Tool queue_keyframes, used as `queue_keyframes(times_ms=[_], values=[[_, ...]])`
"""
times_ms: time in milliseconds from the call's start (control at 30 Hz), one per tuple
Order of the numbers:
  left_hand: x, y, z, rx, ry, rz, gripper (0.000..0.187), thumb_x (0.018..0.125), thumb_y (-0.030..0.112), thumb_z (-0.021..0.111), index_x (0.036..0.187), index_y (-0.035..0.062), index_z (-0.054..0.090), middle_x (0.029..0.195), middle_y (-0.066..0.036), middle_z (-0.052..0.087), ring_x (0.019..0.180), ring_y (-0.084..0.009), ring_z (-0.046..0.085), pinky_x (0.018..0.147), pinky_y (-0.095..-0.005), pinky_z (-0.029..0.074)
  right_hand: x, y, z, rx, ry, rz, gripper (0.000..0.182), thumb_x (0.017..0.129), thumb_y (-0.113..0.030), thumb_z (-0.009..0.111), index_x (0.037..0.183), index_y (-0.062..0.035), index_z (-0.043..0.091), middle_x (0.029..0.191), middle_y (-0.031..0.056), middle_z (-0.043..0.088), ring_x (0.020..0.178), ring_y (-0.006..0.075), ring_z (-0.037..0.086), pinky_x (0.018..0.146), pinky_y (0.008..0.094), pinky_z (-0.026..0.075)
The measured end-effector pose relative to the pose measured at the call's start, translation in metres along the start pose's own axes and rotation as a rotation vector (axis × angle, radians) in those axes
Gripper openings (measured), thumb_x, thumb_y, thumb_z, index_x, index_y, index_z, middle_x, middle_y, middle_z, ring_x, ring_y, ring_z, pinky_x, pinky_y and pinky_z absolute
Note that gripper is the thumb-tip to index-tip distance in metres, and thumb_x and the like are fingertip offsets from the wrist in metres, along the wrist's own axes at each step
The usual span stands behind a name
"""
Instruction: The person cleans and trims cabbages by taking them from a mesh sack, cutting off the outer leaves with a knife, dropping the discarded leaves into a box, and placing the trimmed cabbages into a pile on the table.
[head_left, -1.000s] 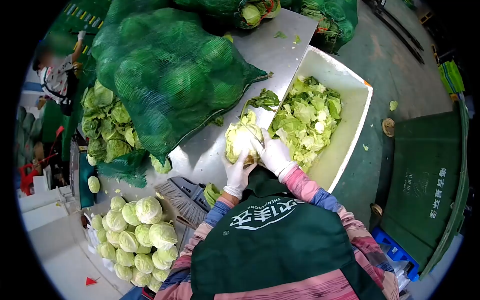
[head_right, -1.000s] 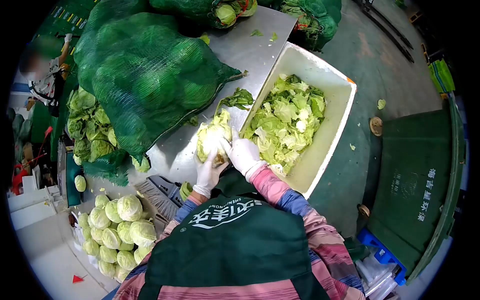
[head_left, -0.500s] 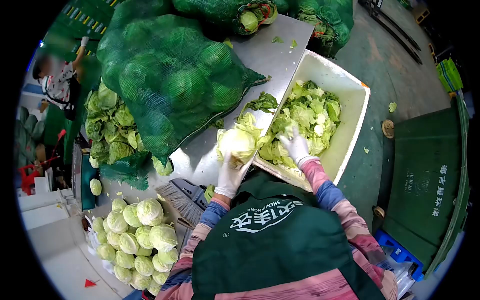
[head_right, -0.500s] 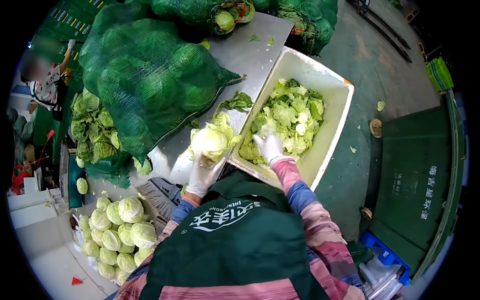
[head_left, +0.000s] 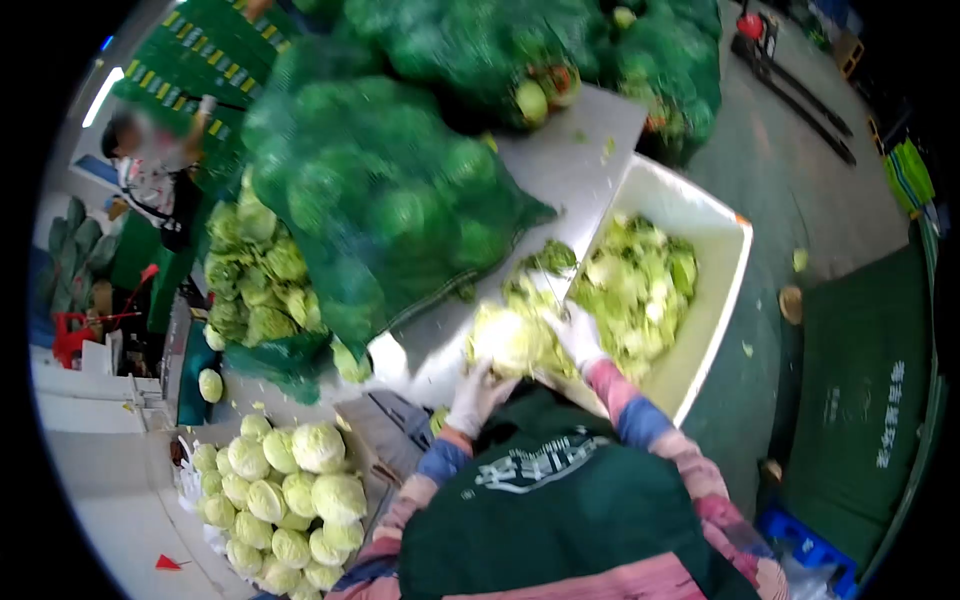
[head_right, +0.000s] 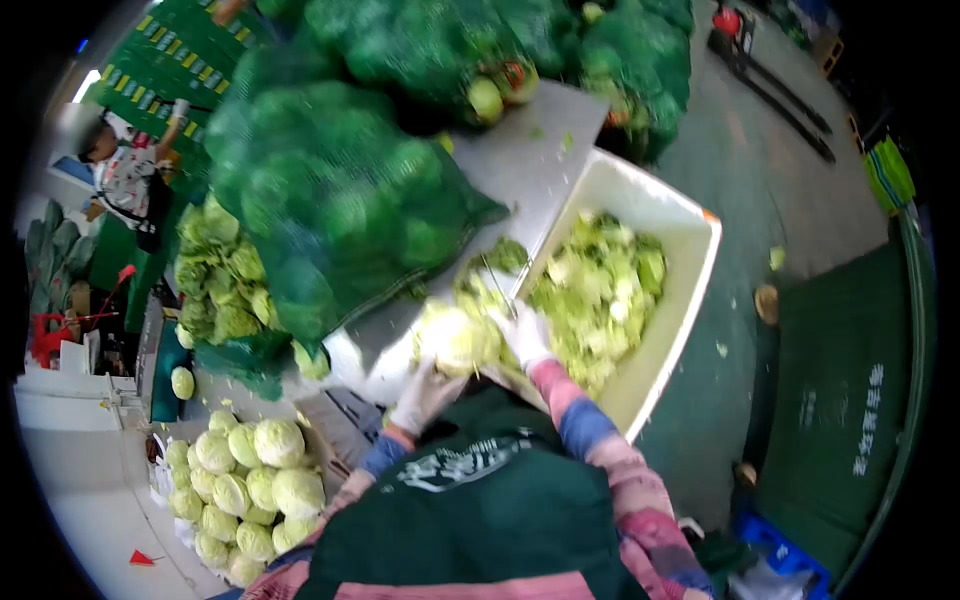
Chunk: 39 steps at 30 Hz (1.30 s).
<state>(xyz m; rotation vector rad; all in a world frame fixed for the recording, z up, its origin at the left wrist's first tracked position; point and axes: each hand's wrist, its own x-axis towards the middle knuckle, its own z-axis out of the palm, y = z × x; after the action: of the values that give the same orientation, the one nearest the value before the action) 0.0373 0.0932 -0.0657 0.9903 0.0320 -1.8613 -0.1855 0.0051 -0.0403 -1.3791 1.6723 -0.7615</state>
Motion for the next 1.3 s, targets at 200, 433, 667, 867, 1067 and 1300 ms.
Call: queue_keyframes(times_ms=[200,433,667,867,1067,1300], values=[[-0.029,0.049,0.075,0.668,0.104,0.221,0.057,0.081,0.011,0.073,0.131,0.0056,0.044,0.127,-0.01,0.055,0.115,-0.0235,0.056,0.082,-0.0358,0.055,0.01,-0.068,-0.01,-0.182,-0.391,-0.145,0.076,0.077,-0.066,0.057,0.129,-0.0109,0.056,0.117,0.0216,0.062,0.109,0.0341,0.059,0.094,0.0383,0.046],[-0.011,0.019,0.095,0.877,0.253,0.555,0.089,0.067,0.026,0.087,0.133,-0.0031,0.034,0.125,-0.016,0.051,0.115,-0.0237,0.052,0.099,-0.0339,0.044,-0.005,-0.057,0.001,-0.197,-0.129,-0.06,0.043,0.083,-0.051,0.061,0.099,-0.0128,0.071,0.085,0.0176,0.068,0.083,0.0357,0.065,0.074,0.0413,0.051],[-0.019,0.028,0.074,0.756,0.132,0.504,0.079,0.073,0.002,0.078,0.134,0.0042,0.027,0.123,-0.015,0.052,0.11,-0.0244,0.055,0.089,-0.0387,0.054,0.001,0.002,0.014,-0.46,-0.077,-0.08,0.032,0.086,-0.032,0.062,0.109,-0.0117,0.065,0.09,0.0211,0.066,0.08,0.0376,0.064,0.07,0.0453,0.05],[-0.017,0.029,0.081,1.061,-0.071,0.707,0.102,0.058,0.02,0.089,0.137,-0.0018,0.028,0.128,-0.021,0.046,0.12,-0.0278,0.049,0.1,-0.0393,0.043,0.0,-0.017,-0.017,0.201,-0.186,-0.054,0.05,0.087,-0.035,0.066,0.127,-0.0064,0.057,0.097,0.0149,0.069,0.073,0.0148,0.066,0.064,0.032,0.05],[-0.012,0.046,0.087,1.528,0.207,0.812,0.104,0.058,0.033,0.087,0.138,-0.0034,0.031,0.136,-0.026,0.033,0.13,-0.0349,0.034,0.11,-0.0426,0.029,-0.015,-0.028,-0.011,0.028,-0.219,-0.104,0.055,0.092,-0.046,0.054,0.127,-0.0027,0.056,0.111,0.0265,0.062,0.106,0.0382,0.06,0.091,0.0382,0.046],[-0.001,0.032,0.095,1.027,0.142,0.601,0.079,0.065,0.026,0.086,0.122,0.0002,0.037,0.12,-0.02,0.047,0.109,-0.0266,0.053,0.091,-0.0354,0.047,-0.029,-0.059,-0.026,-0.178,-0.265,-0.053,0.061,0.095,-0.048,0.046,0.133,-0.0004,0.047,0.085,0.026,0.066,0.082,0.0412,0.064,0.073,0.0457,0.05]])
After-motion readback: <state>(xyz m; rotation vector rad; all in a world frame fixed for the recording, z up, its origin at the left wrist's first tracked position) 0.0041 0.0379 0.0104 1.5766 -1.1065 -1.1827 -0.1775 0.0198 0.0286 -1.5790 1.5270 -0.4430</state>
